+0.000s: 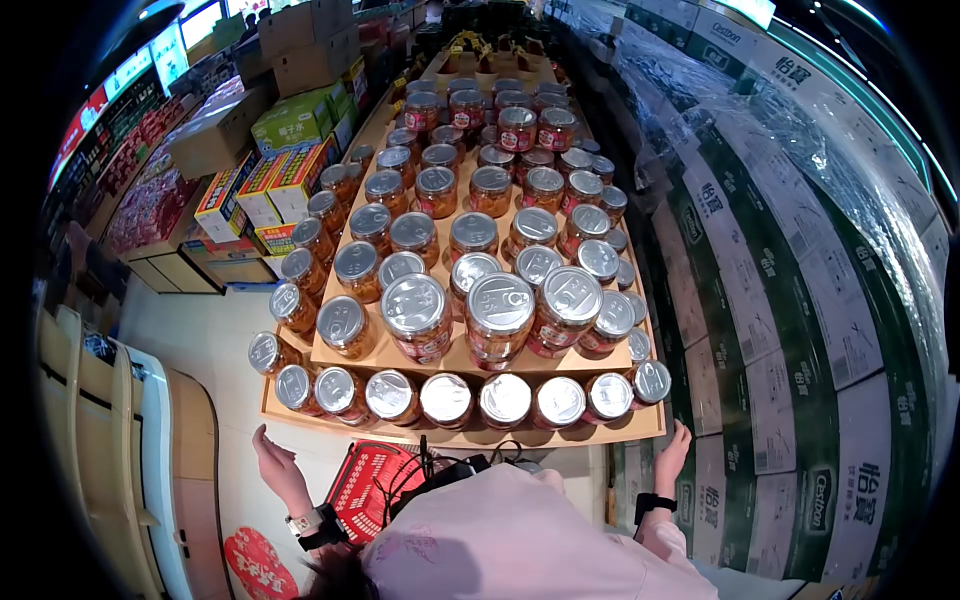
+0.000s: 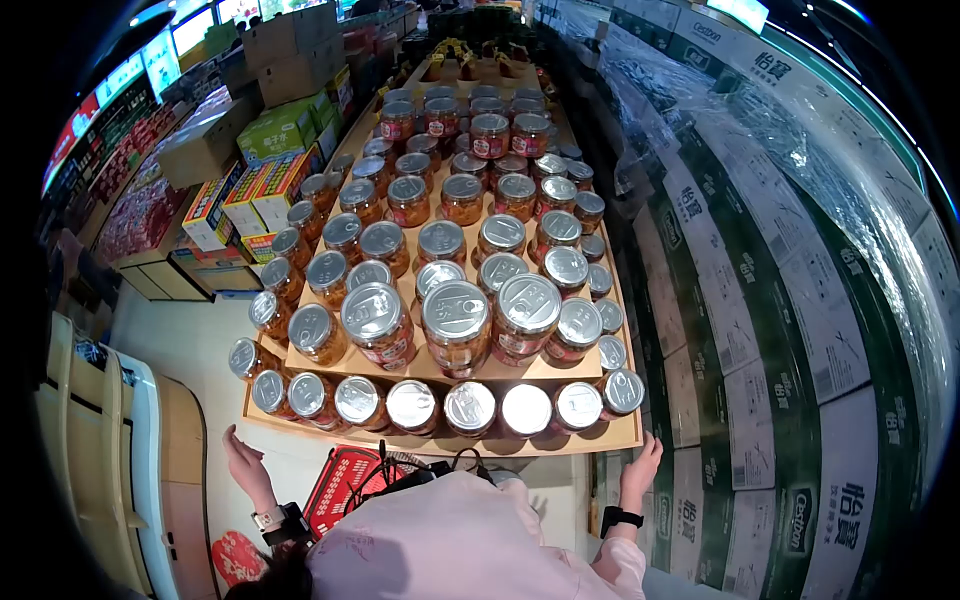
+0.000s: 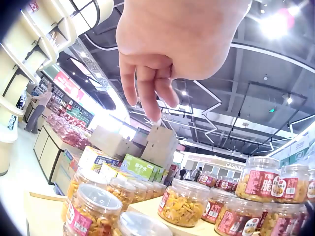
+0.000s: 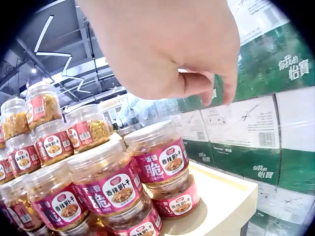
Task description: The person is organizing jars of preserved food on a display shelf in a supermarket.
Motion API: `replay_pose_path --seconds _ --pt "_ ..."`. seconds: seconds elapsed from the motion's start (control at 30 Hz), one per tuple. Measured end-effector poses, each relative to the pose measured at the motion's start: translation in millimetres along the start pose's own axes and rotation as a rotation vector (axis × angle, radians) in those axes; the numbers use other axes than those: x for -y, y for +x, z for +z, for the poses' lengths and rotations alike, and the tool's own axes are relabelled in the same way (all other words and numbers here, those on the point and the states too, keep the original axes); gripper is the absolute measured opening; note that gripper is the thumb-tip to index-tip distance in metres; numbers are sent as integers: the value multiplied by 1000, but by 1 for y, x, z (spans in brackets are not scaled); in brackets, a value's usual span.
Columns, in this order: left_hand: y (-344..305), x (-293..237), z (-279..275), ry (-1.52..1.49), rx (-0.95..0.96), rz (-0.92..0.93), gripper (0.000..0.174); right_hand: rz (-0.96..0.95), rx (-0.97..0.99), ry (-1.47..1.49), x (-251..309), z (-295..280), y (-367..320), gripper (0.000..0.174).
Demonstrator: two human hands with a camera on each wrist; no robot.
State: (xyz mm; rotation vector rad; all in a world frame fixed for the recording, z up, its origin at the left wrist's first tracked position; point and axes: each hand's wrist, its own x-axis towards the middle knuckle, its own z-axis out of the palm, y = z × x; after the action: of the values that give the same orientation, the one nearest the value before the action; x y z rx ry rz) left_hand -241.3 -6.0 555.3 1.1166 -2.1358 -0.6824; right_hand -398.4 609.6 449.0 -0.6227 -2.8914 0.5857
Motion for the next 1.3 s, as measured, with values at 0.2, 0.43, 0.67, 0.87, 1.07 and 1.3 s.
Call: replay_pose_path --seconds 0.2,0.43,0.67,0.87,1.07,1.3 --pt "-17 -15 -3 167 -145 235 68 -56 19 -23 12 40 24 71" --pt "-32 28 -27 414 -76 102 26 -136 35 -5 23 55 34 74" --pt "-33 23 -16 465 1 120 27 -145 0 32 35 33 43 71" --pt "5 25 -11 395 -3 169 25 -250 -149 69 63 6 52 68" --pt "46 44 -15 359 -15 173 25 -273 -226 86 111 -8 34 64" --pt "75 94 -30 339 -20 121 27 -274 -192 210 152 23 -4 64"
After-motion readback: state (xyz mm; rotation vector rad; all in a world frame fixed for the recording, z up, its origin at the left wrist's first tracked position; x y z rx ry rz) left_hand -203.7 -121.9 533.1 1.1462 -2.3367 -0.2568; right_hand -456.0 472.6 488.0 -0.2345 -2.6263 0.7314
